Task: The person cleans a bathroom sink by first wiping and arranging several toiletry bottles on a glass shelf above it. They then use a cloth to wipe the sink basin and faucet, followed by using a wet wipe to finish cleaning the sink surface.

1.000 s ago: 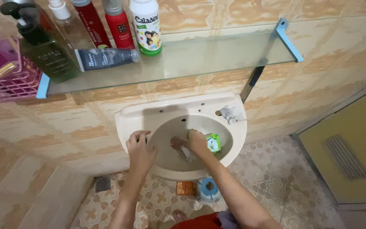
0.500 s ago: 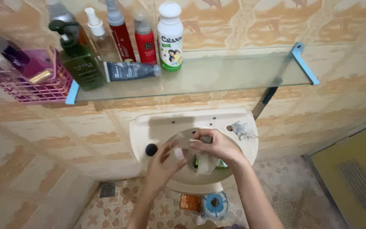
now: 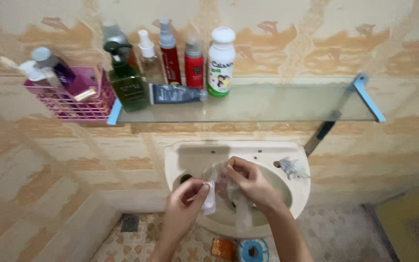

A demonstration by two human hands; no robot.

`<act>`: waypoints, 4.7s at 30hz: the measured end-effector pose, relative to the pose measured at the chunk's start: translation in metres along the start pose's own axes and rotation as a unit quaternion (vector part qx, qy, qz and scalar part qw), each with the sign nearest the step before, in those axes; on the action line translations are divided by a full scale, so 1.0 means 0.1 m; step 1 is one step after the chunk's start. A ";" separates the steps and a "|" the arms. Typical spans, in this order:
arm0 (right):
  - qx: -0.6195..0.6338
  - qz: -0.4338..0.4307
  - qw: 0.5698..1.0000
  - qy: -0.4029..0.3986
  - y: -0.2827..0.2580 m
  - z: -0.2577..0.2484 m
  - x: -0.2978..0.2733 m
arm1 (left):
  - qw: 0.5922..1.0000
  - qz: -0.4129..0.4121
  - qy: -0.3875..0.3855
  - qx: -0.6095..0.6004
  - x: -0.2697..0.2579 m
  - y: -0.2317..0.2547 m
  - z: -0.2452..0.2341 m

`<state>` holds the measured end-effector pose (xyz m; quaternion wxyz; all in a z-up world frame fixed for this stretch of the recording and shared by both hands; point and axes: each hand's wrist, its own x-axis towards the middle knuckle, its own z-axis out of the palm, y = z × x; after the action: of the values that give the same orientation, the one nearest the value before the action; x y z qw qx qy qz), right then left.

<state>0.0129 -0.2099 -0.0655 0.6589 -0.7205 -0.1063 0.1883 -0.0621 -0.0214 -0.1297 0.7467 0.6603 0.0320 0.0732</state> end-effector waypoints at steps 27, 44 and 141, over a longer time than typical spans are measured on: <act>-0.236 -0.112 0.961 -0.096 -0.32 0.09 -0.30 | 0.993 0.012 -0.093 0.072 -0.19 0.56 -0.22; -0.284 -0.276 0.911 0.117 -1.55 -0.84 0.17 | 0.933 0.251 0.041 0.254 0.30 1.68 0.40; -0.406 0.129 0.905 0.003 1.90 -0.87 0.81 | 0.936 -0.037 0.032 0.349 -0.01 -0.80 -0.38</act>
<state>0.1042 -0.2775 -0.2591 0.2794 -0.9337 -0.0774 0.2101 -0.0630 0.0068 -0.2139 0.4703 0.8748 0.1043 0.0508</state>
